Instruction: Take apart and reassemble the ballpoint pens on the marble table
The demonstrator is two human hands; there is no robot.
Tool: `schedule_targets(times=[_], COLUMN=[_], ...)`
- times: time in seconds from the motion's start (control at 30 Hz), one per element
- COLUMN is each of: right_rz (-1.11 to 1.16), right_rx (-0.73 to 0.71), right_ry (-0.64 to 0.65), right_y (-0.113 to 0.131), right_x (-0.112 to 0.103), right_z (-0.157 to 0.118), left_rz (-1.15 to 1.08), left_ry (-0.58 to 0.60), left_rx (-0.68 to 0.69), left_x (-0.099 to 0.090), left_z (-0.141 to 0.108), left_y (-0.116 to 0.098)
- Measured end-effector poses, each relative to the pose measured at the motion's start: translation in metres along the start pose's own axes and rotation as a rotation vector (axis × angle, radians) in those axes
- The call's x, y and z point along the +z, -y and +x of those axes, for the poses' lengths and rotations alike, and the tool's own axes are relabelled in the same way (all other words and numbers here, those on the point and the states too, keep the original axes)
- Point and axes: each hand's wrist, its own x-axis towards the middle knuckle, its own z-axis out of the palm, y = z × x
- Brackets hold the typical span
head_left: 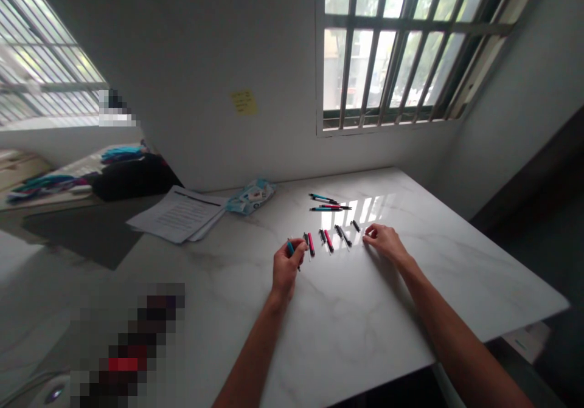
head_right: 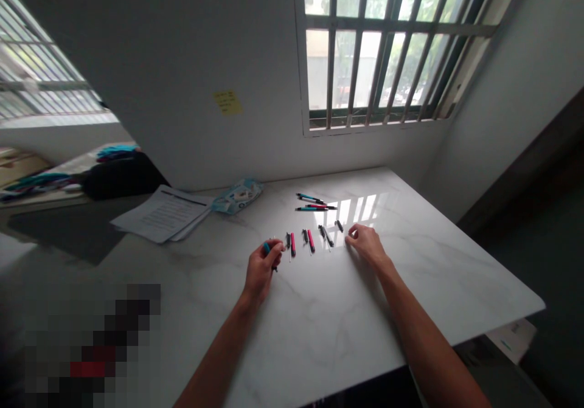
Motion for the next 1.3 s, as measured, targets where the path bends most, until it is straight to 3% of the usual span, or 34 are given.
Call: schedule_targets(times=[1.1, 1.2, 1.3], right_rz=[0.022, 0.101, 0.343], right_rx=[-0.056, -0.144, -0.385], right_ry=[0.046, -0.057, -0.086], right_y=[0.002, 0.013, 0.039], right_x=[0.004, -0.003, -0.007], right_z=[-0.002, -0.006, -0.018], left_rz=[0.158, 0.170, 0.182], left_ry=[0.088, 0.109, 0.156], left_rx=[-0.005, -0.015, -0.033], left_x=[0.003, 0.004, 0.006], left_z=[0.000, -0.002, -0.004], left_y=[0.013, 0.010, 0.007])
